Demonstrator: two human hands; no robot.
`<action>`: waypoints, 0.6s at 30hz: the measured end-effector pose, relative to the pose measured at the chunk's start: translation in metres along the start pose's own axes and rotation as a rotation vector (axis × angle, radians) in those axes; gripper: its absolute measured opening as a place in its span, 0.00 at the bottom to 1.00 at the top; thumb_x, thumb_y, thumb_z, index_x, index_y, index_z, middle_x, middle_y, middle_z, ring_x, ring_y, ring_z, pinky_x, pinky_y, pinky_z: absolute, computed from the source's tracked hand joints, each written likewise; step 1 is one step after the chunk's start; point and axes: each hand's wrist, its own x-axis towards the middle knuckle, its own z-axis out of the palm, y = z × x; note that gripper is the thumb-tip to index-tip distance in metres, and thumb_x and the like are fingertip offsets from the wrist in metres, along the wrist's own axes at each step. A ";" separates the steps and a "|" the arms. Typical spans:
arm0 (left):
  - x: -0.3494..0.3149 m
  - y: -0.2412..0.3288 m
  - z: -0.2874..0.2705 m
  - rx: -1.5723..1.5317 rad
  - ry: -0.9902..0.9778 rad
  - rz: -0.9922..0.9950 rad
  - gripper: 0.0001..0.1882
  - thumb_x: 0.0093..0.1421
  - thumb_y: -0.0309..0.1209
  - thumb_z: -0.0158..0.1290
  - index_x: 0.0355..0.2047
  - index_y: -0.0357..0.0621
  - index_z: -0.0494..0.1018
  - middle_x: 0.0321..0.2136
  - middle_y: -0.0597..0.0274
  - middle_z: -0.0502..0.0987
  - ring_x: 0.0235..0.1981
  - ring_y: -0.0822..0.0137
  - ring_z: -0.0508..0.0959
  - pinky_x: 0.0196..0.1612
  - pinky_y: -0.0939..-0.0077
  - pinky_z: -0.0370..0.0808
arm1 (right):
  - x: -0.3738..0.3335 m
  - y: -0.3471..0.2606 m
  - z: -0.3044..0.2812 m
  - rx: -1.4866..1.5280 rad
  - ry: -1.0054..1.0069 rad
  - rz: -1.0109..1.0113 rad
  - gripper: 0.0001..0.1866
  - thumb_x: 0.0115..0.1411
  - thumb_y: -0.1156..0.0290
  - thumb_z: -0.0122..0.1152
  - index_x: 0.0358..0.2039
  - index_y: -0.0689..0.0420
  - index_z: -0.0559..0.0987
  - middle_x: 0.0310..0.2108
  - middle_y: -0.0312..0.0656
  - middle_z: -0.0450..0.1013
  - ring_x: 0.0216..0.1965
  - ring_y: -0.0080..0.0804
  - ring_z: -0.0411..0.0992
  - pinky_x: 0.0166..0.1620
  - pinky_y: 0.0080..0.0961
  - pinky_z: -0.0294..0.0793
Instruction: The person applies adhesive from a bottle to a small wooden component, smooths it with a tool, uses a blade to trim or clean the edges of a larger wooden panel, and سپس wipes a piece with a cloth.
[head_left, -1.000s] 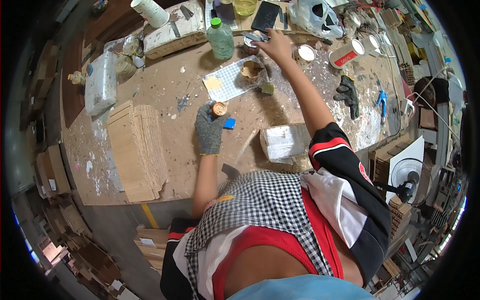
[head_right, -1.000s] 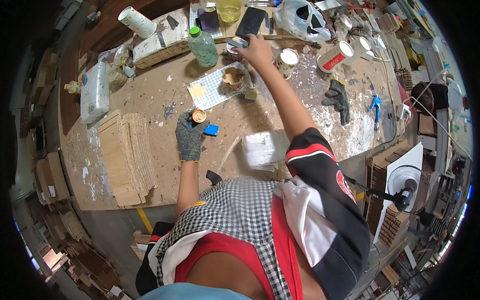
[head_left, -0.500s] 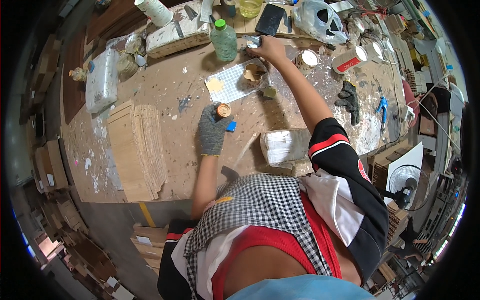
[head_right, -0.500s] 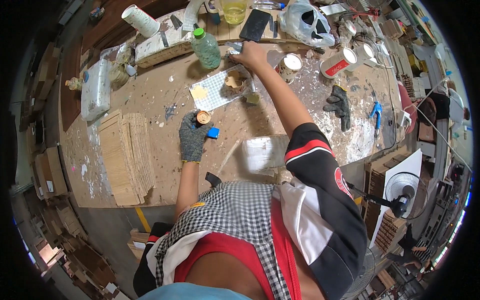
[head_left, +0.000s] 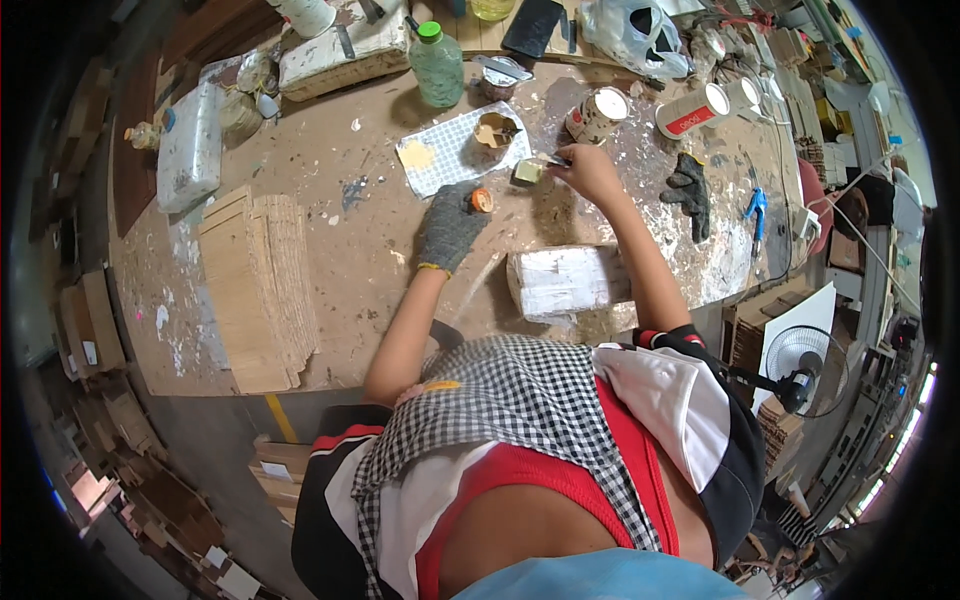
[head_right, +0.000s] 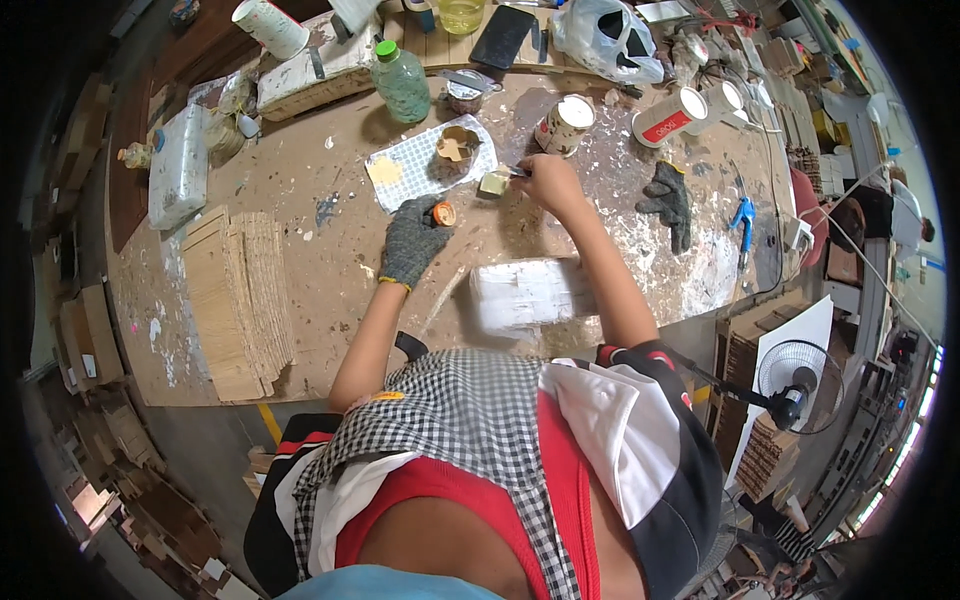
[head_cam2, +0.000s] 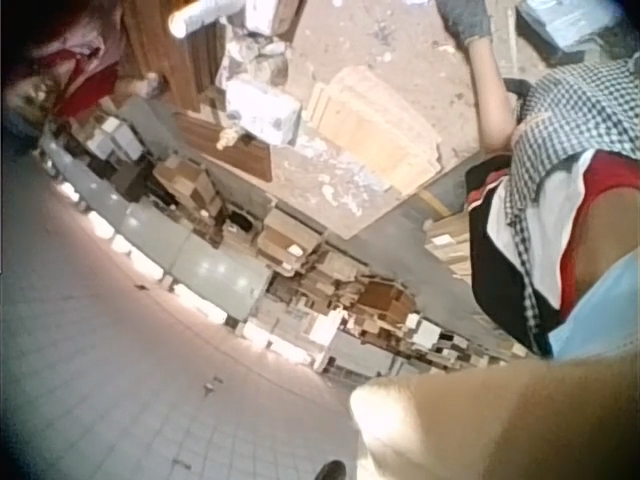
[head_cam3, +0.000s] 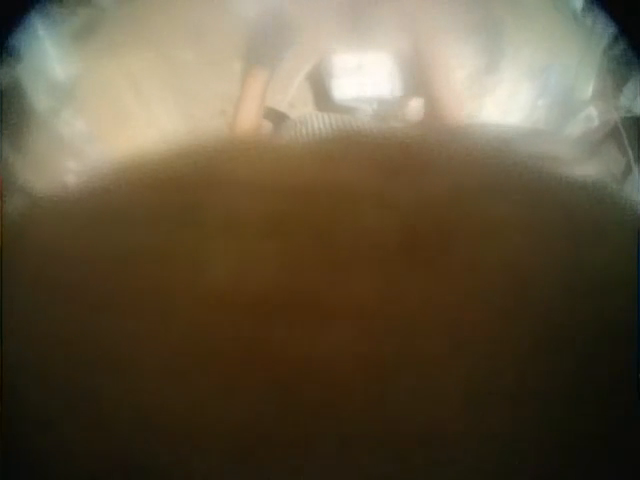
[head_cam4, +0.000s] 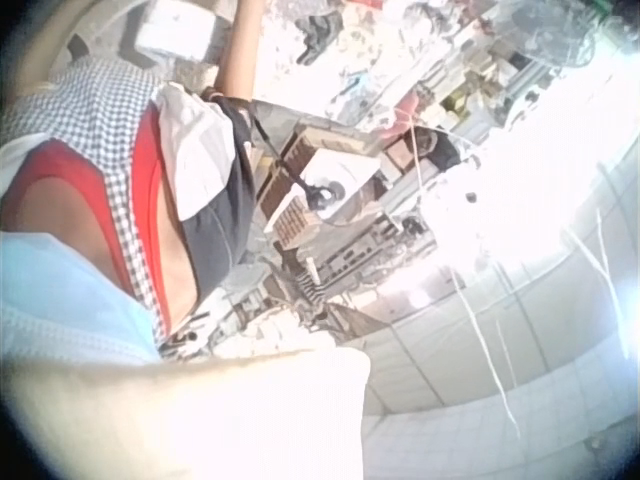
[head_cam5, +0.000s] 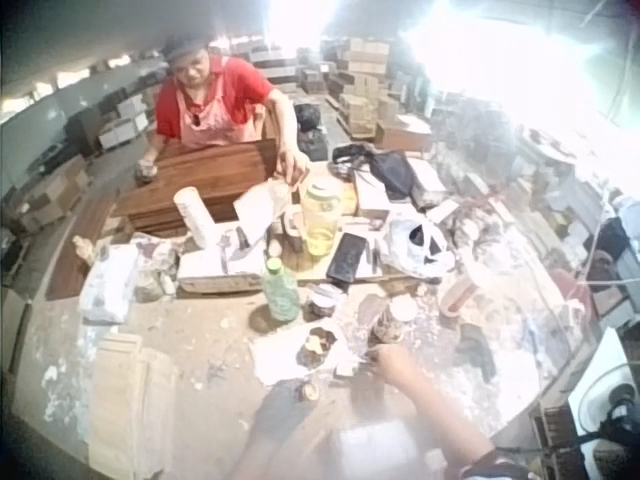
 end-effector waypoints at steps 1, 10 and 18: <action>0.005 0.001 0.004 0.101 -0.031 0.051 0.27 0.46 0.27 0.67 0.48 0.39 0.76 0.44 0.49 0.78 0.45 0.55 0.79 0.51 0.65 0.76 | 0.001 0.005 0.003 -0.029 -0.084 -0.085 0.23 0.52 0.54 0.74 0.41 0.59 0.83 0.34 0.50 0.80 0.38 0.48 0.79 0.42 0.37 0.78; 0.023 0.006 0.026 0.255 -0.091 0.144 0.21 0.50 0.30 0.62 0.45 0.40 0.78 0.40 0.44 0.79 0.44 0.46 0.78 0.50 0.59 0.74 | 0.009 -0.003 0.011 -0.242 -0.177 -0.211 0.31 0.50 0.55 0.73 0.52 0.57 0.79 0.46 0.49 0.77 0.43 0.47 0.78 0.47 0.38 0.78; 0.053 0.012 0.086 0.242 -0.200 0.317 0.20 0.53 0.32 0.61 0.47 0.42 0.77 0.41 0.47 0.80 0.45 0.47 0.78 0.50 0.58 0.75 | -0.022 0.040 -0.041 1.459 -0.508 0.462 0.14 0.66 0.58 0.63 0.32 0.56 0.77 0.14 0.22 0.55 0.13 0.13 0.48 0.20 0.19 0.47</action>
